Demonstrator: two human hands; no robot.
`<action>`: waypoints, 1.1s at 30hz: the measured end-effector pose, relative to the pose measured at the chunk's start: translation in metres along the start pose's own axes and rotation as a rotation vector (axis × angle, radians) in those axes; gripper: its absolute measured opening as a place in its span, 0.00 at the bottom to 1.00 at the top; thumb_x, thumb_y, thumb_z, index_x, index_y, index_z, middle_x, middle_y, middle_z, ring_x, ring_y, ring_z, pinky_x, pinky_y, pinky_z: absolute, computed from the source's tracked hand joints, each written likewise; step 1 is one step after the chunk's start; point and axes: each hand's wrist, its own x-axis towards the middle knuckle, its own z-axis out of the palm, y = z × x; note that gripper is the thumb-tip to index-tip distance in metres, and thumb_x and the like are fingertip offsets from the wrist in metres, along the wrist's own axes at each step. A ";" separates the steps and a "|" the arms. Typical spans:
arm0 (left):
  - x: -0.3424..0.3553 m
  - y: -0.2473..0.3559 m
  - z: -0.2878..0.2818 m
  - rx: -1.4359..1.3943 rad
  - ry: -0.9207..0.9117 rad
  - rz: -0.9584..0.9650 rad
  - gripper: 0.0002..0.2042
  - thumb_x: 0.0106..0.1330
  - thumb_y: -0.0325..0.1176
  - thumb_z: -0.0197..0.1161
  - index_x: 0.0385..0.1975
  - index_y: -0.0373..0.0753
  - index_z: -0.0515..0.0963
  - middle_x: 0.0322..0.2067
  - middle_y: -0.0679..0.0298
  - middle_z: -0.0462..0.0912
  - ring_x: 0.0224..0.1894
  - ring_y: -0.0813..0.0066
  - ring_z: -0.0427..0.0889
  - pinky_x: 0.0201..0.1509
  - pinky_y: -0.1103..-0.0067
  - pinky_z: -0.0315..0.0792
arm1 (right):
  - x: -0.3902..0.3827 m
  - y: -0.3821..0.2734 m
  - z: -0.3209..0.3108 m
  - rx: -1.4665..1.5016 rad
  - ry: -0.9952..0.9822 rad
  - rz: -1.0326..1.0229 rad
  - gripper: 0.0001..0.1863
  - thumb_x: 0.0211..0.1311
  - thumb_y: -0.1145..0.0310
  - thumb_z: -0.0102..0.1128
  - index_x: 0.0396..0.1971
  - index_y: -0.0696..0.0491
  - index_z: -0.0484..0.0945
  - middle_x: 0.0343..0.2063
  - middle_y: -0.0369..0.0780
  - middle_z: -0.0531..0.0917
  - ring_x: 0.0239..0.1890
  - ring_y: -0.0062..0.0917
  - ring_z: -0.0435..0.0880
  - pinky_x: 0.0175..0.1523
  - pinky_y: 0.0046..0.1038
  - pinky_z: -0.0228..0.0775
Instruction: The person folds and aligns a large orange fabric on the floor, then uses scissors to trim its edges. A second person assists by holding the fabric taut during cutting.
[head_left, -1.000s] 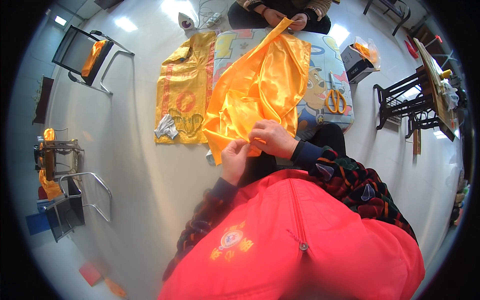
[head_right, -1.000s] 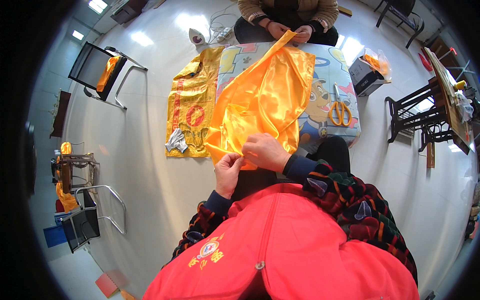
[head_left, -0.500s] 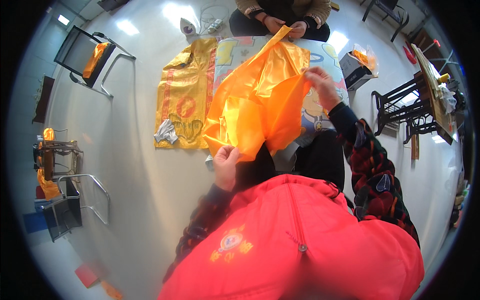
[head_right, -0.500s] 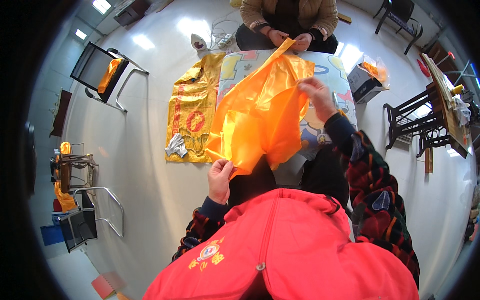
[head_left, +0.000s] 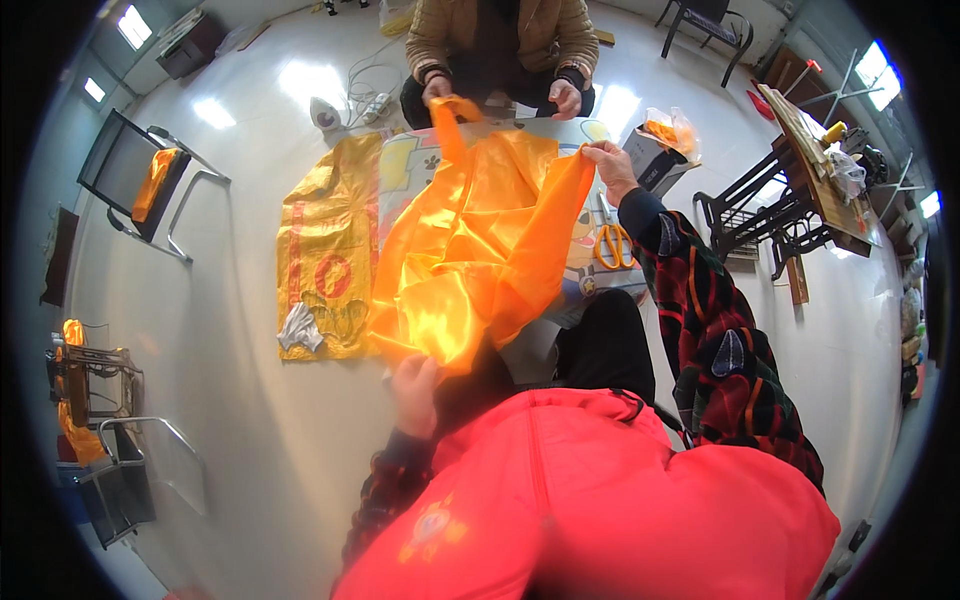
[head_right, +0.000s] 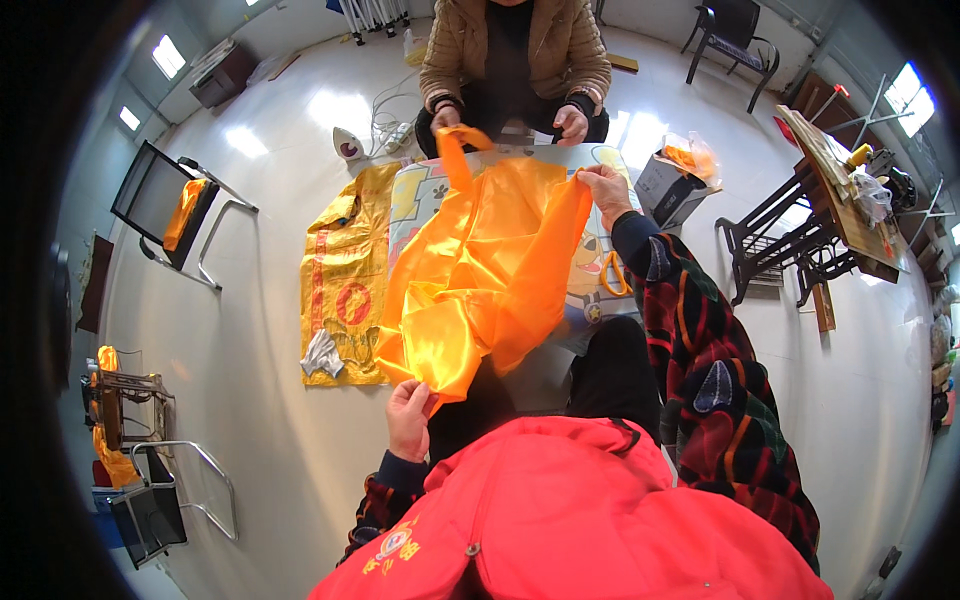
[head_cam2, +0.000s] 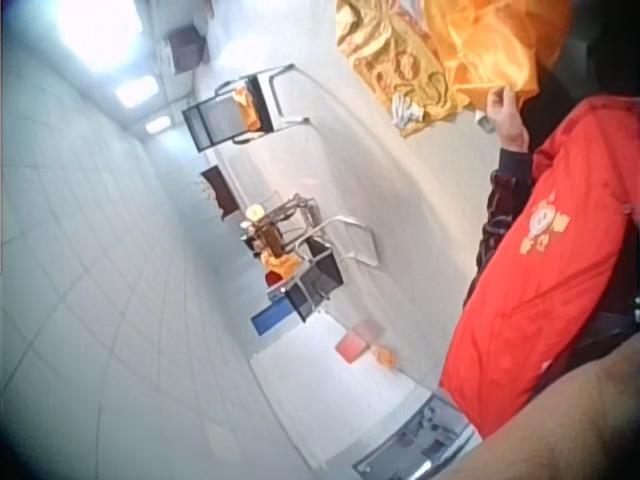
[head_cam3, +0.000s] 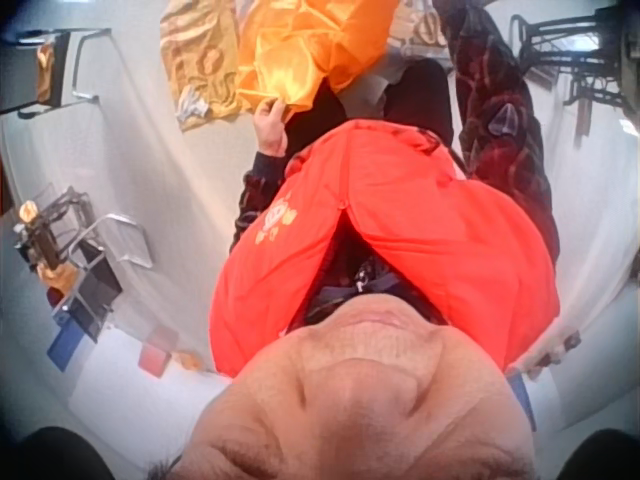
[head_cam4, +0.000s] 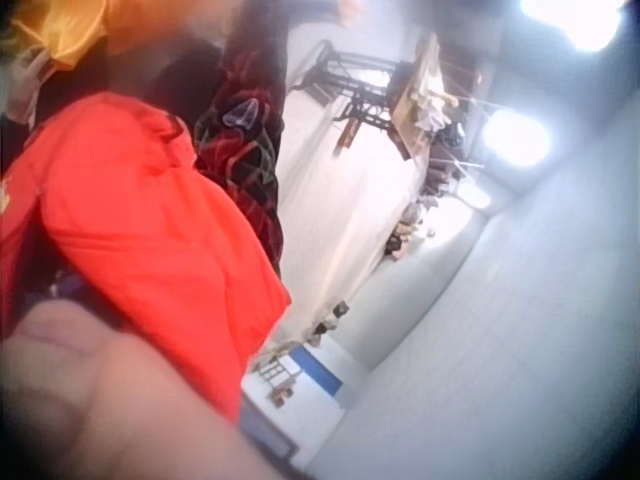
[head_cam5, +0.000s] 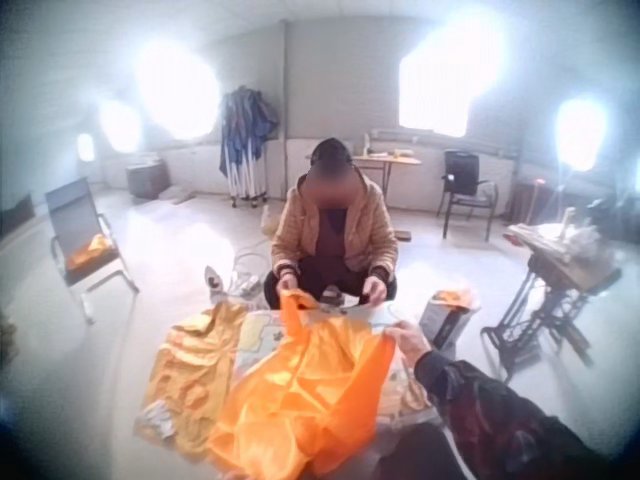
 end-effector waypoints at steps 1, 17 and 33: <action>0.001 -0.001 -0.001 0.000 -0.003 0.002 0.03 0.66 0.24 0.59 0.36 0.37 0.73 0.33 0.67 0.78 0.34 0.79 0.79 0.43 0.82 0.77 | 0.000 0.000 0.001 0.015 0.005 0.010 0.06 0.56 0.69 0.64 0.33 0.53 0.80 0.32 0.33 0.80 0.40 0.18 0.75 0.52 0.20 0.61; -0.002 0.003 0.002 -0.012 -0.016 -0.029 0.03 0.67 0.24 0.58 0.37 0.37 0.73 0.35 0.66 0.78 0.36 0.79 0.79 0.45 0.82 0.77 | 0.007 0.011 -0.002 -0.063 0.235 0.061 0.08 0.53 0.68 0.63 0.32 0.55 0.79 0.27 0.35 0.79 0.29 0.23 0.77 0.34 0.24 0.68; -0.001 -0.001 0.000 -0.017 -0.026 -0.012 0.02 0.67 0.25 0.58 0.36 0.37 0.74 0.33 0.67 0.78 0.35 0.79 0.80 0.45 0.81 0.77 | 0.011 0.010 -0.028 -0.082 0.152 -0.043 0.05 0.60 0.71 0.61 0.35 0.53 0.76 0.30 0.34 0.78 0.33 0.17 0.76 0.41 0.18 0.69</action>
